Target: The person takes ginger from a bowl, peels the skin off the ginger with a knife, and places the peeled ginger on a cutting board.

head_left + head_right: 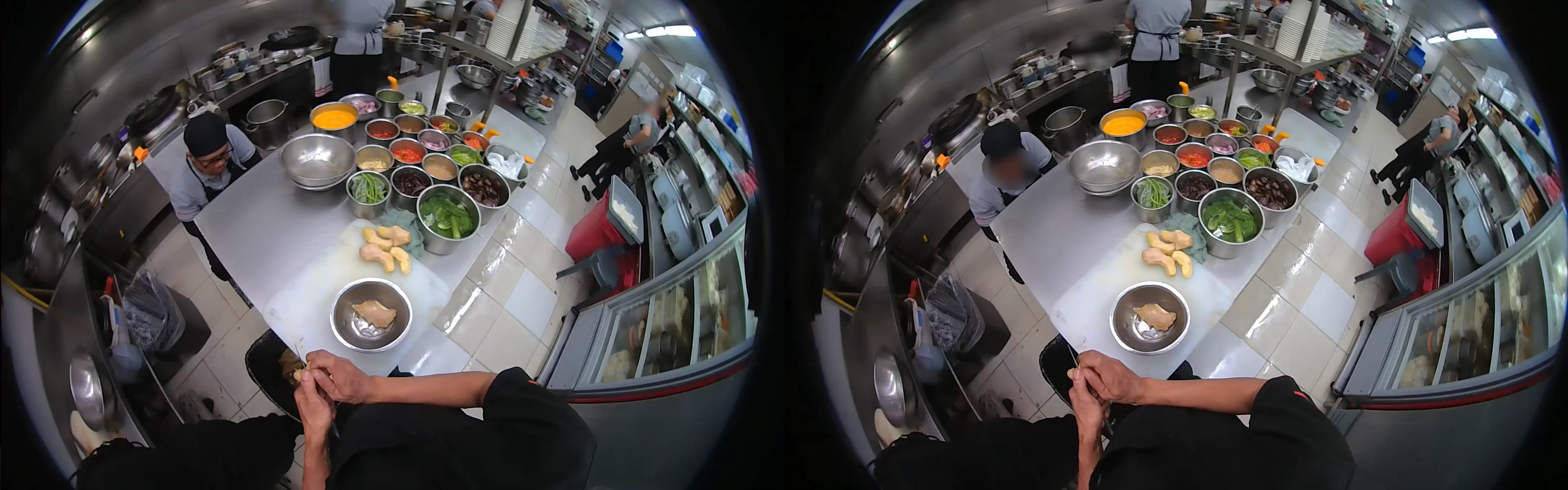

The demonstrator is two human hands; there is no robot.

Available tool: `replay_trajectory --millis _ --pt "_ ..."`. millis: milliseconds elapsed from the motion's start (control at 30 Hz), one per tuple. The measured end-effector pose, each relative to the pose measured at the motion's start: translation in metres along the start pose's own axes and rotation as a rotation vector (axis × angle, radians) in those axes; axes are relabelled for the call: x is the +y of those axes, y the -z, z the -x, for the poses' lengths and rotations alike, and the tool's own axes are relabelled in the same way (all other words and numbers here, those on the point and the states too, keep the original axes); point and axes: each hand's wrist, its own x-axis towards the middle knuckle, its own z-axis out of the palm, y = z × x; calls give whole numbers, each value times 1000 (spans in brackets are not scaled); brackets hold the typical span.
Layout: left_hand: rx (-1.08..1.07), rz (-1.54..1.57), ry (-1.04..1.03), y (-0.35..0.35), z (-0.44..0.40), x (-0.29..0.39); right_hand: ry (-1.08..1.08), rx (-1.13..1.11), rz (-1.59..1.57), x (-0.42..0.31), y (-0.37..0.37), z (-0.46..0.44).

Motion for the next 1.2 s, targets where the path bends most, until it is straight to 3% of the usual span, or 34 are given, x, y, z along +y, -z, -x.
replay_trajectory --millis 133,233,333,433,567,633,667,833,1067,1200 --pt "157 -279 -313 6 -7 -15 -463 -35 -132 -25 -3 -7" --pt "174 -397 -342 13 -11 -27 -559 -84 -116 -12 -6 0" --pt "147 -428 -309 25 -8 -37 -1016 -115 -434 17 -4 11" --pt "163 -273 -168 31 -5 -43 -1204 -24 -900 26 14 3" --pt "129 -192 62 38 -8 -34 -1186 -84 -943 13 38 -18" --pt "130 21 235 45 -18 -46 -1278 74 -963 3 38 -28" --pt "136 44 292 45 -19 -40 -1234 8 -1063 7 43 -28" --pt "78 94 348 52 -27 -40 -1156 -42 -1326 -4 48 -36" --pt "31 122 386 52 -34 -40 -1164 -34 -1342 -9 50 -40" --pt "11 95 386 48 -35 -39 -1059 -75 -1335 -6 53 -40"
